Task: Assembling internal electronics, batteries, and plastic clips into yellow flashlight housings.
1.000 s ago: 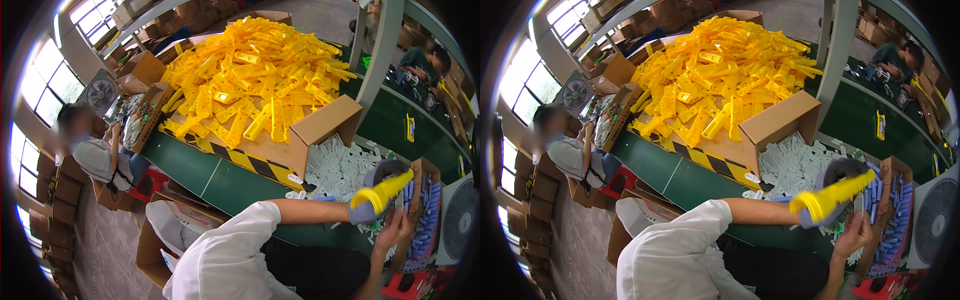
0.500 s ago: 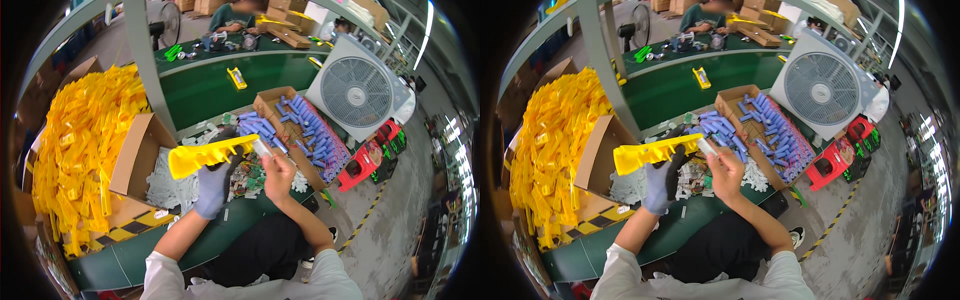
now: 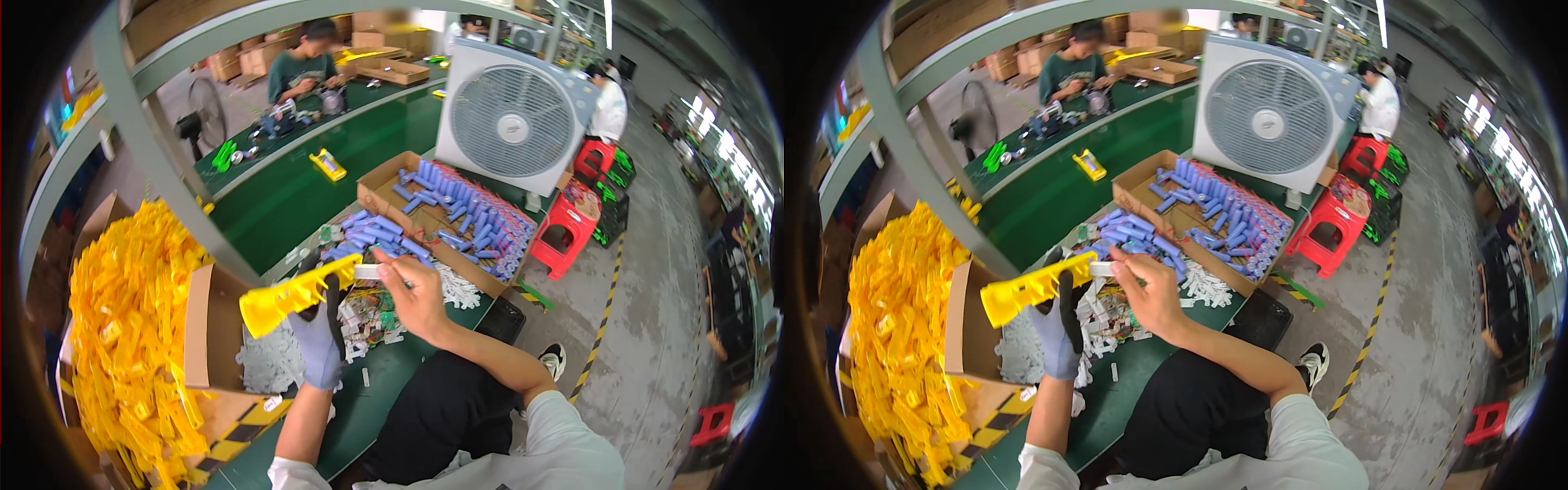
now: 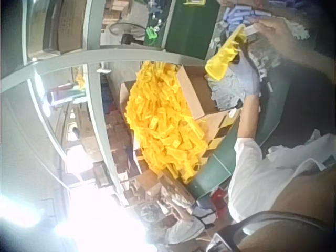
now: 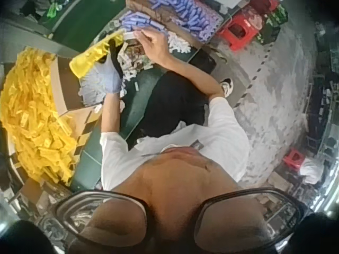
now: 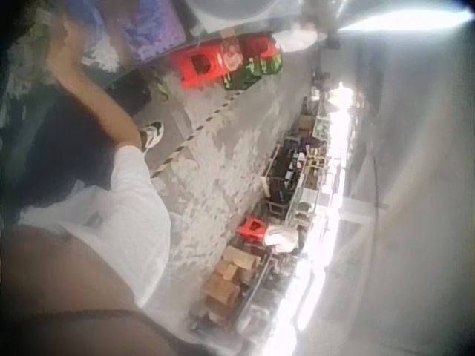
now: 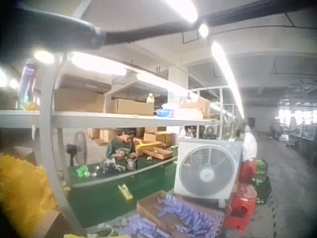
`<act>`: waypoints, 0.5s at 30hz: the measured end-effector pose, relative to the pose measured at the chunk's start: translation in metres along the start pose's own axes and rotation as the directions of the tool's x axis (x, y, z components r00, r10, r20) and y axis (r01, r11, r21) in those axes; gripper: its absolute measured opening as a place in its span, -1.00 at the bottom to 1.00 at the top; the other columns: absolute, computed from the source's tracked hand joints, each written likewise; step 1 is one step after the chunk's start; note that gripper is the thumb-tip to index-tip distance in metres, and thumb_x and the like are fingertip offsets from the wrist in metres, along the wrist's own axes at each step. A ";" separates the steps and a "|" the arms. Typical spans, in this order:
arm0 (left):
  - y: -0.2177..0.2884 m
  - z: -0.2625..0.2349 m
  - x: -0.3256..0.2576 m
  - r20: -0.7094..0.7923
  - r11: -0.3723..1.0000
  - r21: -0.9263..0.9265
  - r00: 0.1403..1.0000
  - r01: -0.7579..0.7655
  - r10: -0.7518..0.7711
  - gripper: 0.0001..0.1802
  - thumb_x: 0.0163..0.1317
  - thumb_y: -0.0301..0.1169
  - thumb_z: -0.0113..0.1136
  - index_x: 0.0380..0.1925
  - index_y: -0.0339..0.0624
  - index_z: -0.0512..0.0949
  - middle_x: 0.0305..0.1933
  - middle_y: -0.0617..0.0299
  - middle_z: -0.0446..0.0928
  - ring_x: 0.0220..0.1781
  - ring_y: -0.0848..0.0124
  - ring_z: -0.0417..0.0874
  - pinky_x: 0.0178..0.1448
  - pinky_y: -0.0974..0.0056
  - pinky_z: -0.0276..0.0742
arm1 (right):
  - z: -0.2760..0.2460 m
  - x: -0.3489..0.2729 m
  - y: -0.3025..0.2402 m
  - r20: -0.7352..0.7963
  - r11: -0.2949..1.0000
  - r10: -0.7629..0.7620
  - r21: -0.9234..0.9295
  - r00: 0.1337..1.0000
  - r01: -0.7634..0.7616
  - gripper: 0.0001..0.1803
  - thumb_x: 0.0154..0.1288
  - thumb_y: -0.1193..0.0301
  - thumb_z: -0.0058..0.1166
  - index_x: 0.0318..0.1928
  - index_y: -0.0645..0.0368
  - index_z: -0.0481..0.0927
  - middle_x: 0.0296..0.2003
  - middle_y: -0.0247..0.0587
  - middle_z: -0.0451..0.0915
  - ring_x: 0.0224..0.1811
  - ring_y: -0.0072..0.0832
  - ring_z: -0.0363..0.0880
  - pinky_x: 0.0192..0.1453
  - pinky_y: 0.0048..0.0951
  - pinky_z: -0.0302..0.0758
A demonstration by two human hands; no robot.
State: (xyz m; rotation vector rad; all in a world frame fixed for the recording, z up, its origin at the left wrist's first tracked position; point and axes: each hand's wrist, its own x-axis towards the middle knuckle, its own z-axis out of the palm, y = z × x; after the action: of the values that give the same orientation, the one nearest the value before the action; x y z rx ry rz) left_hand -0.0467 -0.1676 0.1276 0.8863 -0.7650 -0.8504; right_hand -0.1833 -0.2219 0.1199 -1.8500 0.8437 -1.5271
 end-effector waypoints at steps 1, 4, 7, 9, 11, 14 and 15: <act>-0.004 -0.005 0.000 0.032 0.997 0.070 0.999 -0.042 0.040 -0.56 0.33 -0.49 0.08 0.18 -0.40 0.32 0.12 0.04 0.45 0.11 0.29 0.52 0.22 0.21 0.47 | 0.002 0.001 0.001 -0.031 1.000 0.008 0.017 1.000 -0.007 -0.79 0.34 0.44 0.04 -0.27 0.39 0.62 -0.58 -0.18 0.49 -0.54 -0.54 0.34 -0.42 -0.44 0.30; -0.003 -0.013 -0.003 0.071 0.988 0.136 0.995 -0.072 0.063 -0.52 0.30 -0.52 0.11 0.22 -0.31 0.31 0.19 0.09 0.40 0.14 0.37 0.46 0.22 0.26 0.43 | 0.015 0.002 0.005 -0.098 0.997 -0.079 -0.019 0.992 0.078 -0.81 0.27 0.47 0.11 -0.18 0.34 0.64 -0.57 -0.13 0.50 -0.52 -0.43 0.42 -0.36 -0.42 0.35; -0.011 0.002 -0.010 -0.094 1.000 -0.016 0.996 -0.014 0.013 -0.57 0.36 -0.43 0.05 0.14 -0.49 0.34 0.11 0.02 0.46 0.10 0.22 0.56 0.23 0.18 0.47 | 0.021 0.007 0.003 -0.118 0.978 -0.155 -0.155 0.981 0.136 -0.80 0.27 0.43 0.12 -0.21 0.32 0.65 -0.57 -0.11 0.52 -0.51 -0.33 0.48 -0.36 -0.37 0.36; -0.033 -0.001 -0.019 -0.034 0.991 0.095 0.994 -0.095 0.099 -0.59 0.41 -0.39 -0.03 0.12 -0.51 0.35 0.15 0.04 0.44 0.16 0.24 0.52 0.23 0.23 0.42 | 0.023 0.008 0.007 -0.121 0.986 -0.133 -0.118 0.984 0.119 -0.79 0.27 0.42 0.11 -0.21 0.33 0.65 -0.57 -0.10 0.53 -0.50 -0.28 0.51 -0.37 -0.32 0.37; -0.050 0.001 -0.018 0.027 0.988 0.129 0.996 -0.088 0.086 -0.58 0.43 -0.37 -0.07 0.16 -0.48 0.32 0.17 0.04 0.43 0.16 0.25 0.51 0.22 0.24 0.41 | 0.023 0.005 0.015 -0.081 0.980 -0.167 -0.126 0.983 0.156 -0.80 0.28 0.44 0.08 -0.21 0.34 0.65 -0.54 -0.08 0.54 -0.45 -0.24 0.52 -0.34 -0.32 0.39; -0.038 0.017 -0.024 0.037 0.979 0.148 0.990 -0.140 0.136 -0.59 0.40 -0.33 -0.01 0.15 -0.36 0.34 0.11 0.05 0.46 0.11 0.29 0.52 0.23 0.21 0.42 | 0.022 -0.002 0.023 -0.064 0.982 -0.164 -0.100 0.984 0.158 -0.76 0.35 0.42 0.01 -0.13 0.33 0.63 -0.43 -0.08 0.54 -0.35 -0.27 0.53 -0.25 -0.35 0.40; -0.035 0.020 -0.023 0.032 0.990 -0.139 0.999 -0.007 0.012 -0.60 0.39 -0.32 0.02 0.13 -0.32 0.35 0.08 0.06 0.47 0.10 0.31 0.52 0.23 0.20 0.42 | 0.021 -0.002 0.025 -0.044 0.997 -0.073 0.030 0.996 0.074 -0.72 0.39 0.37 -0.05 -0.10 0.30 0.63 -0.40 -0.06 0.54 -0.32 -0.24 0.52 -0.23 -0.33 0.41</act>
State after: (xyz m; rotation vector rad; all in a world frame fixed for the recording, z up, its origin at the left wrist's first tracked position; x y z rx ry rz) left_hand -0.0845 -0.1676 0.1011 0.7467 -0.7284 -0.9005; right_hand -0.1652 -0.2345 0.0958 -1.8499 0.7740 -1.6209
